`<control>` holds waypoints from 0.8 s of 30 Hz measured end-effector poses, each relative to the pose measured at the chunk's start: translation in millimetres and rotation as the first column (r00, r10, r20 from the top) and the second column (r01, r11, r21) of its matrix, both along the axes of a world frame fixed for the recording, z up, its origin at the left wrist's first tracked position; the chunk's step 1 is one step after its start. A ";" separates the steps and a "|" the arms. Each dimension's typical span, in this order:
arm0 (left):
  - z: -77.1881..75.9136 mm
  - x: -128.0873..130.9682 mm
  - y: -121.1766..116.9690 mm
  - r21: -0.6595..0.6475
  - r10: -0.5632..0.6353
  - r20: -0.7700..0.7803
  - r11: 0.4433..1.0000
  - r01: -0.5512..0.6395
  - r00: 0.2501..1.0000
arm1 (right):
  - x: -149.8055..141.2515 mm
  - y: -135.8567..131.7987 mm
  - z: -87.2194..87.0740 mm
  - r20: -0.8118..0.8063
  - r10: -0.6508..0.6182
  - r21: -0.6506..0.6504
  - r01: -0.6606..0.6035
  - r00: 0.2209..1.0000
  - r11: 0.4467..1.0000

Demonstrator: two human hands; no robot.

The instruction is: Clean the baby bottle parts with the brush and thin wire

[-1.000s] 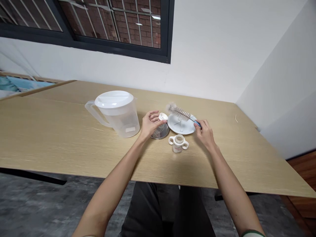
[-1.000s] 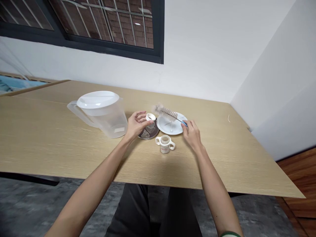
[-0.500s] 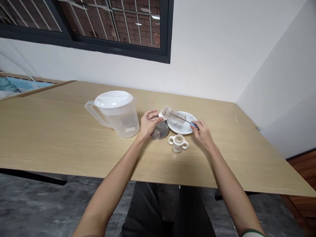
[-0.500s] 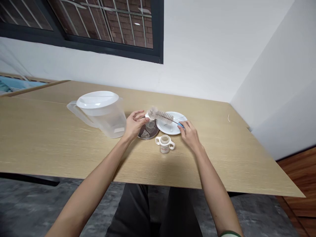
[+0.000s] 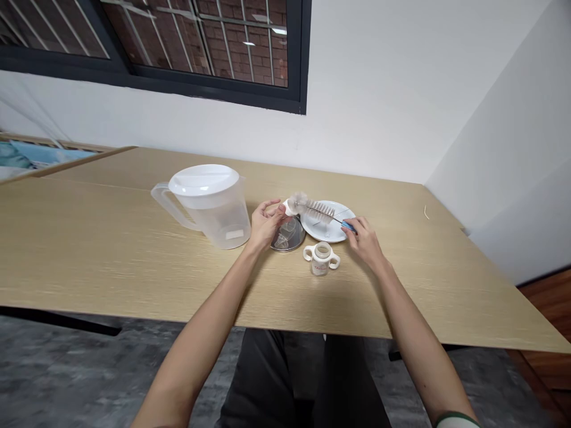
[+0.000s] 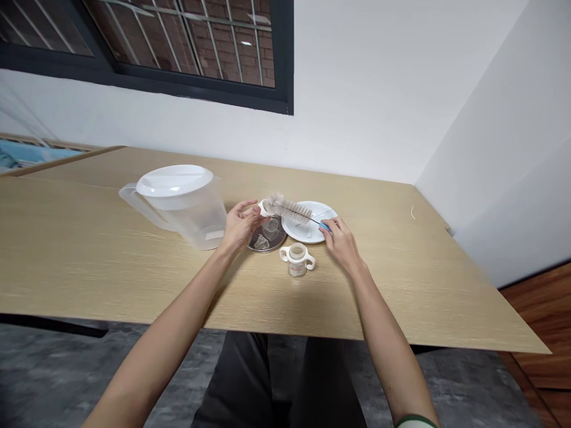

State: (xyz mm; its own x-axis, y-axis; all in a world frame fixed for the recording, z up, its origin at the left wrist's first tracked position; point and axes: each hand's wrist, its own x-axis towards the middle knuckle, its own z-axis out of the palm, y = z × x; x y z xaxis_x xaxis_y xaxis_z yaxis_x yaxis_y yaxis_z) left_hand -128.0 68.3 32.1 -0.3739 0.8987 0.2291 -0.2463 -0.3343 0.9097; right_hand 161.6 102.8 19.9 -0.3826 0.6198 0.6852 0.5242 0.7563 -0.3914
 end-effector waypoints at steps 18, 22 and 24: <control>1.5 -0.7 0.4 0.032 0.025 0.052 0.999 -0.027 0.998 | 11.0 5.0 4.1 -0.014 -0.053 0.015 0.054 0.998 0.998; -0.6 -0.4 1.7 0.004 0.017 0.038 1.000 -0.017 0.999 | 10.6 3.8 6.2 -0.060 -0.097 0.045 0.100 0.993 0.994; -1.0 0.3 1.7 -0.007 0.010 0.034 1.000 -0.010 0.999 | 5.4 0.9 5.1 -0.067 -0.059 0.037 0.062 0.996 0.997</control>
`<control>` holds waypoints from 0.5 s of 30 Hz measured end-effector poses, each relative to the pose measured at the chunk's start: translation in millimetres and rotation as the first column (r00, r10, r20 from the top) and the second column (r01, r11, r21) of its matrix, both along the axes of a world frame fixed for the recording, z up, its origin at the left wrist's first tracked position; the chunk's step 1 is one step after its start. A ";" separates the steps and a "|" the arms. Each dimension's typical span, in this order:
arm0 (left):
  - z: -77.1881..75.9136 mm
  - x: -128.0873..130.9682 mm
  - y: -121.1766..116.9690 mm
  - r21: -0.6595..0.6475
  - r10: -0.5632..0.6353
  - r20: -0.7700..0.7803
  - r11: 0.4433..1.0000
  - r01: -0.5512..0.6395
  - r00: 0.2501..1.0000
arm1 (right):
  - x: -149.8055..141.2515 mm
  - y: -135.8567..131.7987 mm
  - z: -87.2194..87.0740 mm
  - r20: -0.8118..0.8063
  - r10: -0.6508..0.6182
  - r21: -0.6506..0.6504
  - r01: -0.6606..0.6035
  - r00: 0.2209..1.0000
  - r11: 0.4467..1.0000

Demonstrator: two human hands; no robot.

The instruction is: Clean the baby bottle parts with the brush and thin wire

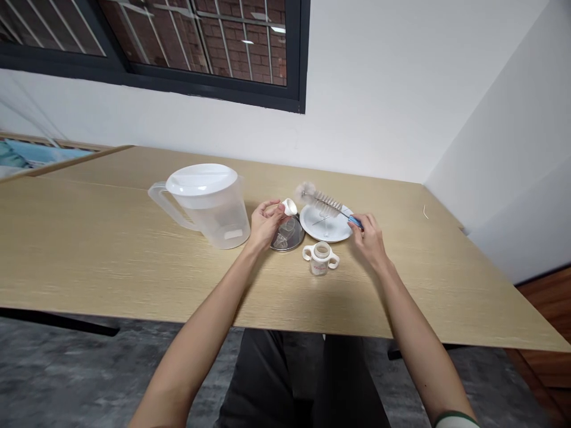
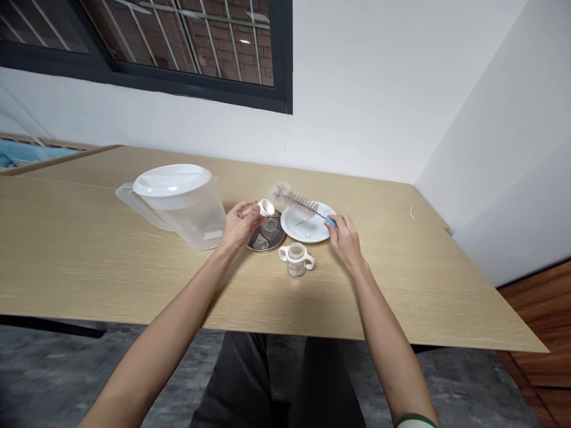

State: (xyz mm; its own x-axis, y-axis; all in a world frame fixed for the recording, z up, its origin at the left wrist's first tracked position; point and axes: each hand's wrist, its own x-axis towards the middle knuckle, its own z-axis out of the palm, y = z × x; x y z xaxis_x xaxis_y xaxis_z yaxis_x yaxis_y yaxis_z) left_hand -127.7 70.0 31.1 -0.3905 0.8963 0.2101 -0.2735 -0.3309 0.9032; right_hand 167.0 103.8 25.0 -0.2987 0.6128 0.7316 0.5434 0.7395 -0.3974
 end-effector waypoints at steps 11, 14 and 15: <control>5.5 2.6 -3.1 0.006 0.029 0.035 1.000 -0.029 0.999 | 3.1 2.9 -0.9 -0.029 -0.045 0.016 0.045 0.999 0.999; 3.4 1.0 -2.3 0.010 0.016 0.004 1.000 -0.016 1.000 | -3.7 -0.8 -2.2 -0.005 0.029 0.004 -0.029 1.000 1.000; 2.6 0.1 -1.8 0.016 0.016 -0.005 1.000 -0.016 1.000 | -4.5 -1.0 -2.6 0.022 0.052 -0.002 -0.052 0.998 0.999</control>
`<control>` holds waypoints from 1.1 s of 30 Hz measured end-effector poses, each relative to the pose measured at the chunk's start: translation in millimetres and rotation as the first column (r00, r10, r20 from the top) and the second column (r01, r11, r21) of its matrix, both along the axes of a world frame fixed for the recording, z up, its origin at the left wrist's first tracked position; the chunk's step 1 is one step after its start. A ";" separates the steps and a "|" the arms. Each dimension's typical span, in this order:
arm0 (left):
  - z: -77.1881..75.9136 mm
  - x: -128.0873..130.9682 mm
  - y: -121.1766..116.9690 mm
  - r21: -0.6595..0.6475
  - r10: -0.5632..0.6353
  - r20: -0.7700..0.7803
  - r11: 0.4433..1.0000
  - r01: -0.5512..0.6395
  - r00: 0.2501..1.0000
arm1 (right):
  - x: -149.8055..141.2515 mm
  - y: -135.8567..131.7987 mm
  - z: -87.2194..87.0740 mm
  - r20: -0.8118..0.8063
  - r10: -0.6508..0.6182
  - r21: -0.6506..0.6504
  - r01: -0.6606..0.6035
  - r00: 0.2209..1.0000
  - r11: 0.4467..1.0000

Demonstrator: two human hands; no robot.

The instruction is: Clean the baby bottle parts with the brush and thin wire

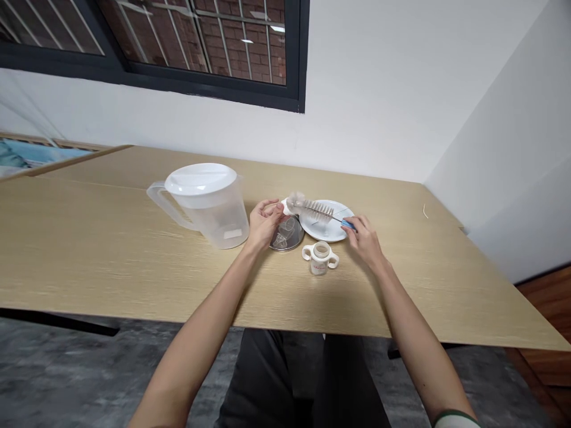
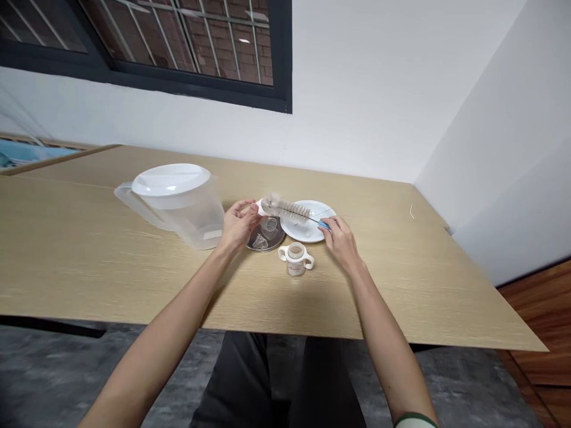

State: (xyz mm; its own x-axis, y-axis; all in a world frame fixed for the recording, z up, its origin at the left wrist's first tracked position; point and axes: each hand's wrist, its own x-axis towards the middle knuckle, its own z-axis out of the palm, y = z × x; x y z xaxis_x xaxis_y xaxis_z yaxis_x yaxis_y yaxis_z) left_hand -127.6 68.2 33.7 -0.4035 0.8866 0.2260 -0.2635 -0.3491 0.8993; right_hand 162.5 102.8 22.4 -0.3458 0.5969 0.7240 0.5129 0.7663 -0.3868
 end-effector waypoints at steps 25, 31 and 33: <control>-2.4 -3.8 3.0 0.036 0.017 0.054 0.999 -0.019 0.998 | -2.4 -3.1 0.0 -0.032 -0.031 0.014 0.032 0.999 0.999; -0.9 -4.5 3.7 0.059 0.035 0.116 0.997 -0.042 0.993 | 2.1 2.1 -2.3 0.012 -0.100 0.040 0.100 0.995 0.994; -0.3 -4.4 3.9 0.060 0.034 0.116 0.997 -0.042 0.993 | 4.7 3.5 -1.3 -0.025 -0.133 0.047 0.134 0.991 0.990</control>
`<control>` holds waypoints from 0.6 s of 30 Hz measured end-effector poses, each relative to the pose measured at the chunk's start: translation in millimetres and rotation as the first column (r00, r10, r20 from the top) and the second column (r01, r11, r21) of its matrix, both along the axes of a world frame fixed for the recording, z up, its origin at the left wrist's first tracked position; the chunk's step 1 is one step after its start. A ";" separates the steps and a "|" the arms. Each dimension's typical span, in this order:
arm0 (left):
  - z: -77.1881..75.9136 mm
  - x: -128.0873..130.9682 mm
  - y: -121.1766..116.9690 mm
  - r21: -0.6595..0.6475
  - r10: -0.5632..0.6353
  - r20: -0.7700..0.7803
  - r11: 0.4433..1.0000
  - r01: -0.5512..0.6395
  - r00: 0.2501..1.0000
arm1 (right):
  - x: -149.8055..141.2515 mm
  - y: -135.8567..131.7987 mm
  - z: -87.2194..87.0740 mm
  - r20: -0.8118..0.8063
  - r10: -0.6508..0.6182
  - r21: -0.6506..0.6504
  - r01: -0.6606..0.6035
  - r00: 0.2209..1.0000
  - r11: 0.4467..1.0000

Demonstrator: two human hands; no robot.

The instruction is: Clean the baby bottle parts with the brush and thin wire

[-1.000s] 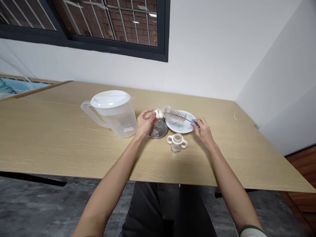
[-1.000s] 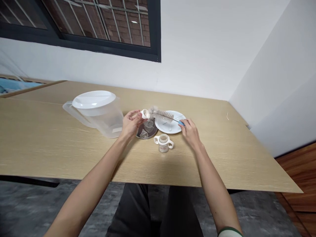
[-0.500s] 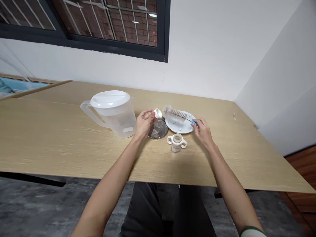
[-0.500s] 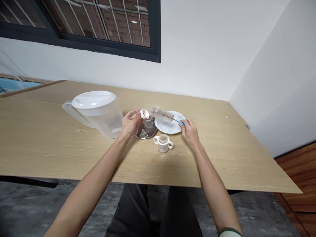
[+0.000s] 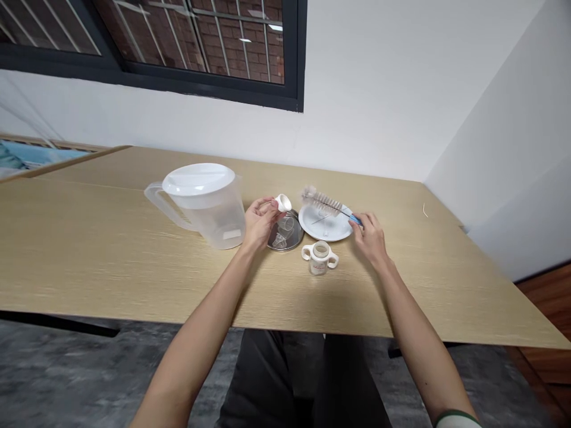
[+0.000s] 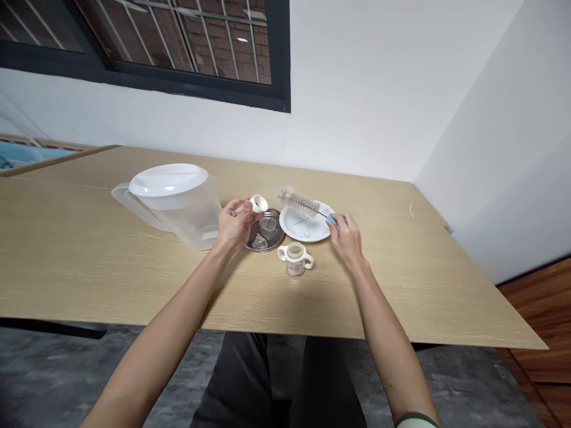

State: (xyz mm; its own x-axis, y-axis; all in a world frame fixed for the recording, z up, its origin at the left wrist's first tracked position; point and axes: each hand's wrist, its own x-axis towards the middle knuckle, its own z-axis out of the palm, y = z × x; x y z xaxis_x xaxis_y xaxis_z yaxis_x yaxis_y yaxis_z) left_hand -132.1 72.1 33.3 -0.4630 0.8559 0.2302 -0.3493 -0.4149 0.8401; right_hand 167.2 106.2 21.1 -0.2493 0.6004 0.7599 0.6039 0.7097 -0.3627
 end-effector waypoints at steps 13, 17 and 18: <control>-0.1 1.3 -1.8 -0.014 -0.021 -0.035 1.000 0.020 0.999 | 0.0 -0.5 0.3 0.013 -0.009 -0.021 0.009 1.000 1.000; 0.1 2.1 -1.9 -0.018 -0.028 -0.022 0.999 0.028 0.999 | -4.1 -3.9 1.7 -0.044 0.036 -0.017 -0.037 0.998 0.999; 0.1 2.3 -2.1 -0.018 -0.029 -0.024 0.999 0.029 0.999 | -6.4 -5.1 1.3 -0.027 0.063 -0.019 -0.063 0.998 0.998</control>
